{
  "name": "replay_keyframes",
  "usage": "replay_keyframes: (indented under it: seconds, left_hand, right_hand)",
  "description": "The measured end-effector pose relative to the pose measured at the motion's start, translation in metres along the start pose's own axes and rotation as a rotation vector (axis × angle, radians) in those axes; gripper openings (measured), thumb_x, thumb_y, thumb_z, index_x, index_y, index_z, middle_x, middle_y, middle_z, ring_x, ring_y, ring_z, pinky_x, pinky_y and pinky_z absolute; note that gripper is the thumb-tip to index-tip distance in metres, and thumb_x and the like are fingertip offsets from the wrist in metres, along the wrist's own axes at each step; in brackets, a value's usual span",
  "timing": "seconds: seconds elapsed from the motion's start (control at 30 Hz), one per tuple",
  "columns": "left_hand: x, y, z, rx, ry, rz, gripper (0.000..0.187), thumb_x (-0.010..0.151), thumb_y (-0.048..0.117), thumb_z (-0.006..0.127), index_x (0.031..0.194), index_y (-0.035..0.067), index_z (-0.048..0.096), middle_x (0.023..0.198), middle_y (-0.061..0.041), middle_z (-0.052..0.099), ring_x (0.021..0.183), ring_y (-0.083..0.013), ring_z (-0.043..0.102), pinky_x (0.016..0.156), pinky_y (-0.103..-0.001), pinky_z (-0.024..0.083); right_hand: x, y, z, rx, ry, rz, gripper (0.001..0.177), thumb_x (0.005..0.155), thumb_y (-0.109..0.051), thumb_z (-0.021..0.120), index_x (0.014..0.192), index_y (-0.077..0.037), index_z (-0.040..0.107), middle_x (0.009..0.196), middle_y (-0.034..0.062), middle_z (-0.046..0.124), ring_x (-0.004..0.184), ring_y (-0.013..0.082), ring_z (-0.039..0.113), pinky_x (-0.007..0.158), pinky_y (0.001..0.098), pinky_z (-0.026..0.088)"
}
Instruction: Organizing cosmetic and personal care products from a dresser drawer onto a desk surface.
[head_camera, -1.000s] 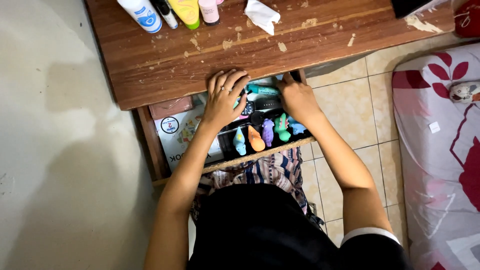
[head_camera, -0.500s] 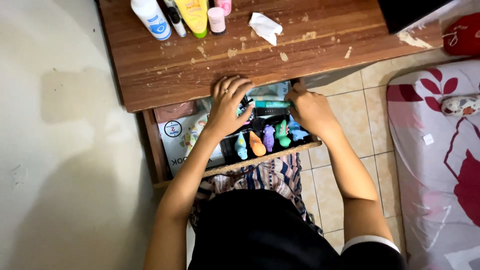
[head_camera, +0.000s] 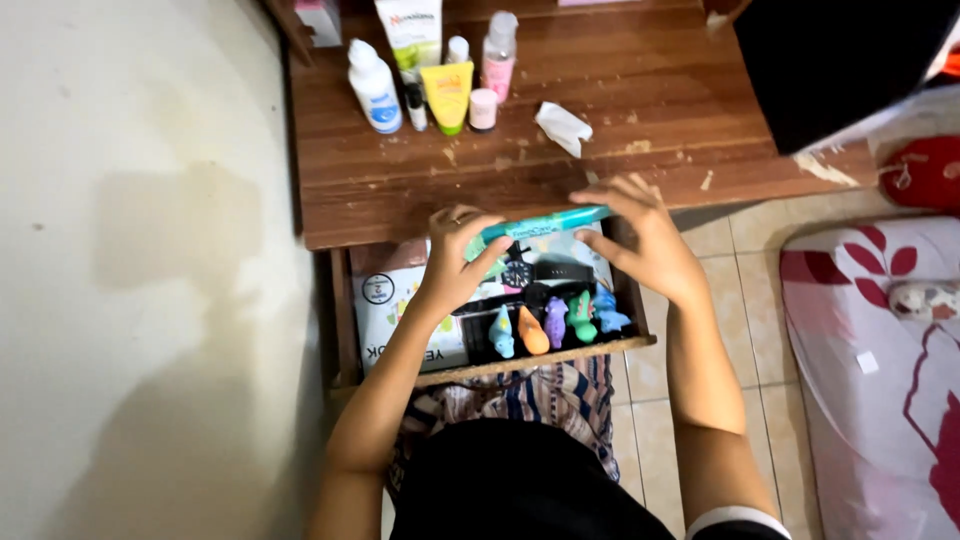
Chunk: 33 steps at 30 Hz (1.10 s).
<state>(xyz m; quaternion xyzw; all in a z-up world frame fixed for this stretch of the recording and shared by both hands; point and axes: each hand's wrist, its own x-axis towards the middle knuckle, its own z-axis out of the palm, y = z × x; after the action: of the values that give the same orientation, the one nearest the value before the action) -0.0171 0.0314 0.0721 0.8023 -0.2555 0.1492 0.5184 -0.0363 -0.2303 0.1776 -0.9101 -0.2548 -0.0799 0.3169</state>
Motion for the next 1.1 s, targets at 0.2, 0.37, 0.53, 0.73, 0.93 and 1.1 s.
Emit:
replay_keyframes:
  seconds: [0.2,0.37,0.53,0.73,0.93,1.1]
  left_hand:
    - [-0.002,-0.007,-0.023,-0.17,0.039,-0.159,0.028,0.093,0.021,0.077,0.111,0.001,0.073,0.106,-0.011,0.07,0.103,-0.0266,0.064,0.093,-0.038,0.047]
    - [-0.005,-0.013,-0.031,-0.153,0.068,-0.16,0.029,0.092,0.021,0.078,0.111,-0.001,0.073,0.105,-0.011,0.07,0.103,-0.0241,0.065,0.094,-0.038,0.048]
    - [-0.007,-0.01,-0.038,-0.316,0.036,-0.317,0.032,0.093,0.022,0.075,0.114,-0.002,0.072,0.104,-0.008,0.073,0.1,-0.0195,0.068,0.089,-0.033,0.052]
    - [-0.004,-0.012,-0.048,-0.238,0.059,-0.208,0.027,0.093,0.018,0.076,0.111,-0.002,0.072,0.102,-0.01,0.073,0.094,-0.017,0.069,0.084,-0.033,0.055]
    - [-0.003,-0.003,-0.066,-0.005,0.058,-0.099,0.034,0.093,0.015,0.076,0.123,0.006,0.067,0.116,-0.011,0.07,0.112,-0.0288,0.065,0.098,-0.041,0.048]
    - [-0.007,-0.034,-0.076,0.387,0.069,-0.057,0.039,0.088,0.022,0.08,0.124,0.011,0.067,0.117,-0.007,0.072,0.114,-0.0286,0.061,0.1,-0.047,0.041]
  right_hand:
    - [0.009,0.008,0.025,0.352,0.106,0.209,0.026,0.095,-0.006,0.071,0.121,-0.002,0.07,0.107,0.0086,0.07,0.098,0.013,0.067,0.081,0.0267,0.057]
    - [0.013,0.019,0.044,0.445,0.139,0.2,0.016,0.096,-0.003,0.072,0.112,0.001,0.072,0.102,0.0048,0.072,0.095,0.0089,0.065,0.08,0.0243,0.054]
    - [0.017,0.018,0.05,0.515,0.119,0.23,0.015,0.096,-0.002,0.072,0.111,0.001,0.073,0.098,0.0028,0.072,0.091,0.0067,0.063,0.077,0.0237,0.052]
    - [0.024,0.024,0.069,0.435,0.103,0.243,0.013,0.096,-0.003,0.074,0.108,0.0,0.074,0.09,0.0015,0.071,0.082,0.0062,0.059,0.072,0.0232,0.047]
    - [0.038,0.047,0.115,0.59,0.125,0.287,0.006,0.098,-0.006,0.07,0.099,0.0,0.072,0.087,-0.0007,0.073,0.08,0.0049,0.064,0.072,0.0219,0.05]
    - [0.058,0.061,0.158,0.722,0.176,0.286,0.008,0.102,-0.005,0.069,0.098,0.002,0.071,0.089,0.0006,0.07,0.081,0.0057,0.061,0.074,0.0225,0.048]
